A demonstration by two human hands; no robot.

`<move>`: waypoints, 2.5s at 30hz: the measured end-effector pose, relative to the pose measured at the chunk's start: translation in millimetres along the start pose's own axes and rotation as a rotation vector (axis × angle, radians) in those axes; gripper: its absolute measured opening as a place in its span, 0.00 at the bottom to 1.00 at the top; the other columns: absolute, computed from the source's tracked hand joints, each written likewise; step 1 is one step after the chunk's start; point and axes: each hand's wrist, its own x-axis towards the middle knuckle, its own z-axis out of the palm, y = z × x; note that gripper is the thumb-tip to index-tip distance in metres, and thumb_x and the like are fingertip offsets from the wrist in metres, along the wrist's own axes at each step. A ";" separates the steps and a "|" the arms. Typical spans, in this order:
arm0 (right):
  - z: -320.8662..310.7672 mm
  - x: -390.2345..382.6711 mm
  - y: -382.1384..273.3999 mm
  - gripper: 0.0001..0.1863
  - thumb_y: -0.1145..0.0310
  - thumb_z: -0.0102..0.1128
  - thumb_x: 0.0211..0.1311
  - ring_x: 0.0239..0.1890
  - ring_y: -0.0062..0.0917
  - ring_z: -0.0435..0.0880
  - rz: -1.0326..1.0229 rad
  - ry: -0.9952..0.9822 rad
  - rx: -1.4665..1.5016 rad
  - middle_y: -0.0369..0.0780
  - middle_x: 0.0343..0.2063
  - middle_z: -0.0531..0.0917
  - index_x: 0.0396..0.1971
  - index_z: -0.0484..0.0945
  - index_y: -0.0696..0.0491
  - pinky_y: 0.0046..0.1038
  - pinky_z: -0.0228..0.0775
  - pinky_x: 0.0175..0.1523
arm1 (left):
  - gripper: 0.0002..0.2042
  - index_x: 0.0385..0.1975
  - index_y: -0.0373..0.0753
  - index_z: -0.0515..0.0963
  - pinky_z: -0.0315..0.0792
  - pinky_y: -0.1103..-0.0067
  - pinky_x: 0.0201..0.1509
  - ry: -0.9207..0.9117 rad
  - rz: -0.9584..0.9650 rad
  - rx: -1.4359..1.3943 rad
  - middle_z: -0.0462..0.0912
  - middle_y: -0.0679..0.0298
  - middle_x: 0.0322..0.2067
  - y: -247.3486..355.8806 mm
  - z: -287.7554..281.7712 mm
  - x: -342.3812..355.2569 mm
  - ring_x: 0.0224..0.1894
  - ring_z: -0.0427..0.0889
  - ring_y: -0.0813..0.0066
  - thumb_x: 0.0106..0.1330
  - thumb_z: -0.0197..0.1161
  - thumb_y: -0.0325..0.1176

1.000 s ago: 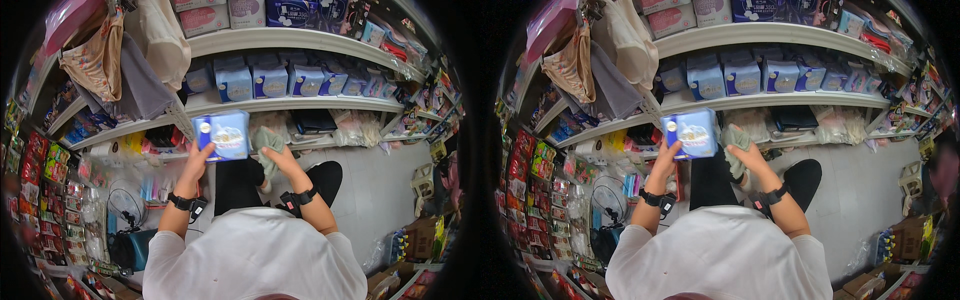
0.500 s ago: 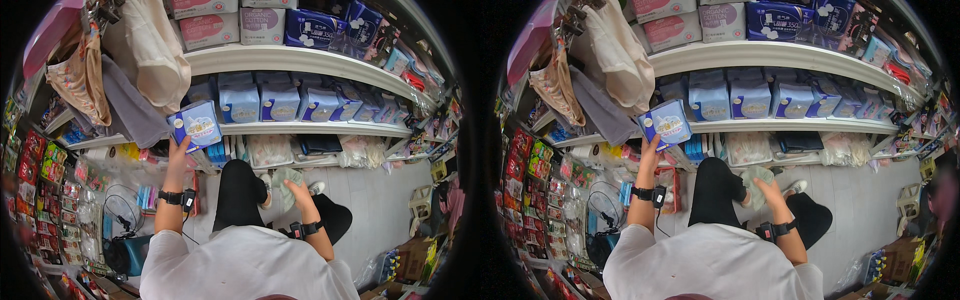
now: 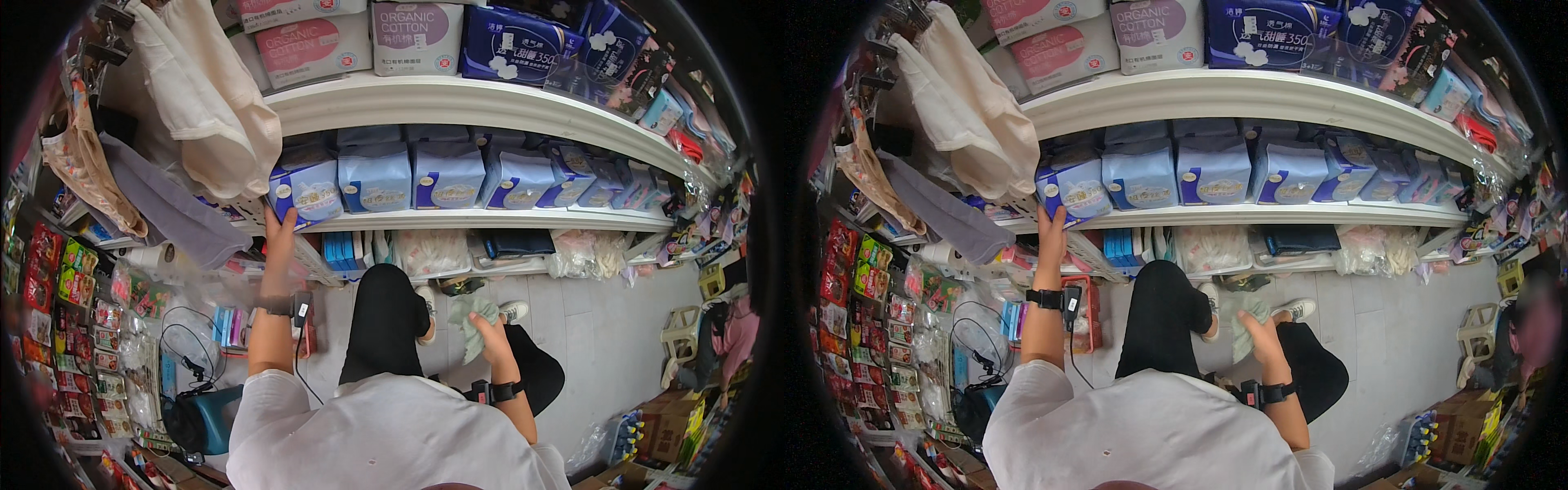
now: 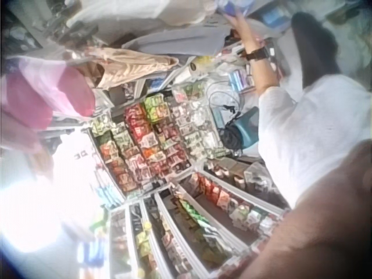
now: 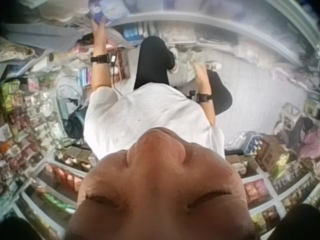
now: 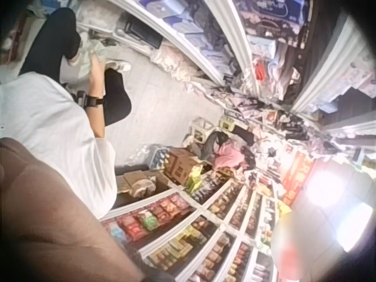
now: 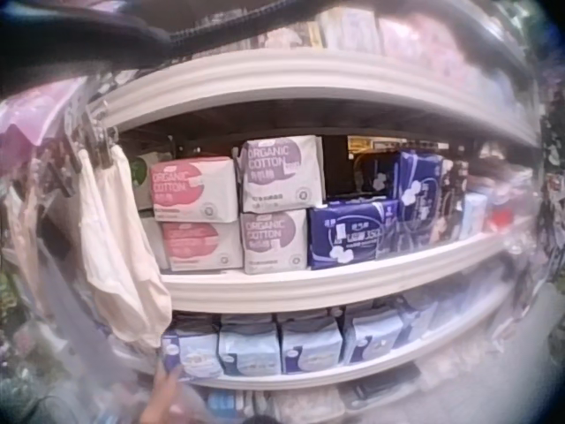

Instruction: The person wipes various packaged items, including boxes and plastic bags, with a cloth while pulling them from a store shelf and organizing them in a bin.

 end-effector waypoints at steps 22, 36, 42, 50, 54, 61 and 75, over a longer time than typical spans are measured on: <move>-5.7 6.3 25.1 0.24 0.66 0.59 0.59 0.43 0.24 0.78 0.030 -0.003 0.026 0.38 0.45 0.79 0.55 0.70 0.58 0.26 0.70 0.46 | 0.20 0.57 0.34 0.63 0.63 0.72 0.62 0.125 -0.098 0.284 0.71 0.58 0.54 -62.3 9.8 -97.3 0.57 0.72 0.67 0.66 0.54 0.25; -26.8 -45.9 0.5 0.22 0.64 0.61 0.60 0.41 0.22 0.79 0.021 0.248 0.050 0.37 0.40 0.80 0.51 0.73 0.60 0.24 0.70 0.47 | 0.26 0.56 0.39 0.64 0.56 0.63 0.66 0.590 -1.234 -0.398 0.65 0.52 0.55 -290.3 -16.8 -147.6 0.56 0.69 0.57 0.60 0.64 0.39; -32.1 -65.7 11.1 0.20 0.64 0.59 0.60 0.29 0.21 0.79 0.004 0.437 0.060 0.38 0.33 0.81 0.49 0.73 0.59 0.22 0.72 0.33 | 0.28 0.54 0.38 0.65 0.70 0.57 0.56 0.725 -1.549 -0.527 0.66 0.51 0.54 -321.9 -12.6 -129.9 0.54 0.71 0.56 0.58 0.66 0.42; -30.2 -76.6 15.1 0.19 0.64 0.60 0.60 0.28 0.22 0.79 0.037 0.507 0.083 0.37 0.31 0.80 0.48 0.73 0.58 0.23 0.73 0.32 | 0.14 0.40 0.36 0.72 0.75 0.67 0.47 0.730 -1.445 -0.639 0.76 0.59 0.39 -322.8 3.3 -124.5 0.44 0.75 0.63 0.58 0.64 0.35; -32.4 -80.5 14.6 0.19 0.64 0.60 0.60 0.29 0.23 0.80 0.038 0.479 0.082 0.37 0.31 0.80 0.48 0.73 0.58 0.23 0.73 0.32 | 0.14 0.40 0.35 0.71 0.76 0.72 0.44 0.646 -1.364 -0.549 0.74 0.57 0.39 -312.2 -1.9 -145.2 0.43 0.73 0.64 0.57 0.63 0.33; -29.5 -80.7 12.3 0.20 0.64 0.59 0.61 0.30 0.20 0.79 0.007 0.393 0.071 0.37 0.33 0.81 0.50 0.73 0.59 0.22 0.73 0.34 | 0.14 0.40 0.28 0.71 0.76 0.75 0.44 0.738 -1.505 -0.801 0.74 0.54 0.42 -298.4 -25.8 -208.2 0.45 0.74 0.58 0.54 0.57 0.25; -38.5 -115.5 11.7 0.20 0.65 0.58 0.62 0.31 0.20 0.80 -0.119 0.289 0.125 0.38 0.36 0.81 0.51 0.72 0.59 0.22 0.73 0.35 | 0.17 0.50 0.35 0.66 0.71 0.77 0.52 -0.597 -0.588 0.572 0.75 0.57 0.45 -130.7 -94.9 -287.6 0.48 0.74 0.69 0.61 0.59 0.24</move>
